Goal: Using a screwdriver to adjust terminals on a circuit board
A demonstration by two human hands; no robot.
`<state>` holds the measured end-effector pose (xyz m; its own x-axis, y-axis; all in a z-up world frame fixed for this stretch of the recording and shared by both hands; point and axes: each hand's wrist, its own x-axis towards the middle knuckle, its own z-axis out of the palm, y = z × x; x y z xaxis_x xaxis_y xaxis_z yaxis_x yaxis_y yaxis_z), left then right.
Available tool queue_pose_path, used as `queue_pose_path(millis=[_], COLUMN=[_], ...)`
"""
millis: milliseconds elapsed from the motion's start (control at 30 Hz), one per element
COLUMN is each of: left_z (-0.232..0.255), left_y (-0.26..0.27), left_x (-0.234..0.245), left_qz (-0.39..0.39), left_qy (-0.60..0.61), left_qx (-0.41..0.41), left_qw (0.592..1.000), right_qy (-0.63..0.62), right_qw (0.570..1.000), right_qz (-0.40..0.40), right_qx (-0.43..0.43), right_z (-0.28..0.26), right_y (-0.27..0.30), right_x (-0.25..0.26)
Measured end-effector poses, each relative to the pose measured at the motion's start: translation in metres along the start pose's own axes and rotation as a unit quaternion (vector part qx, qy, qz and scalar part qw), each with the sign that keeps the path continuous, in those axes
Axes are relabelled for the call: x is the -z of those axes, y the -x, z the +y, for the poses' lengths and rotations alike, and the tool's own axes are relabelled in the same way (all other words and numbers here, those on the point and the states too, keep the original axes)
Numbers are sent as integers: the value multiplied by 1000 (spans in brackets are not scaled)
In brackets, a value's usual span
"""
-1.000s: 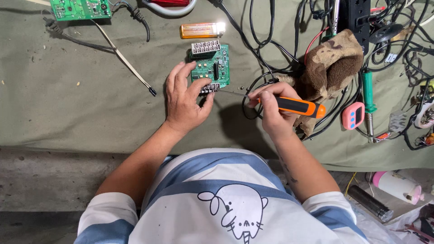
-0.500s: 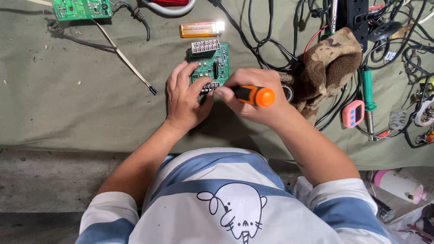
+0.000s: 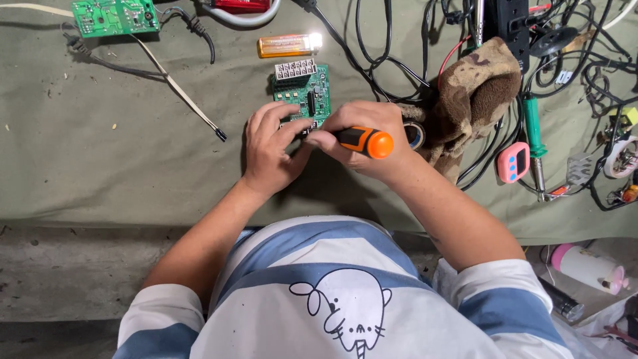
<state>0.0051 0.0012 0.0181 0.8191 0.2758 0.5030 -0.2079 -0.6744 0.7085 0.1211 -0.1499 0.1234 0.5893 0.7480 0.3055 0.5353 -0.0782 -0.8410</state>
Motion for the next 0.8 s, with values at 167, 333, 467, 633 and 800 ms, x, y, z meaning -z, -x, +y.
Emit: queue_pose_path(millis=[167,333,467,633,800], left_z=[-13,-15,-17,-15,13], left_y=[-5,-23,-40,-57,-75], left_x=[-8,4,16,33,54], left_qz=[-27,-104,-199,-319,-282], left_qy=[15,48,25,24,131], left_qx=[-54,-9,-91,-57,-69], left_qw=[998,993,975,946,948], right_qy=[-3,78,149,156,175], right_qw=[1000,993,960,959,974], right_qz=[-20,-83,-236,-225,-106], right_qx=[9,7,34,72,93], right_z=[0,-49,-70,-65,-53], right_y=[1,-19,-24,-18,-8], right_x=[-5,31,57,53,42])
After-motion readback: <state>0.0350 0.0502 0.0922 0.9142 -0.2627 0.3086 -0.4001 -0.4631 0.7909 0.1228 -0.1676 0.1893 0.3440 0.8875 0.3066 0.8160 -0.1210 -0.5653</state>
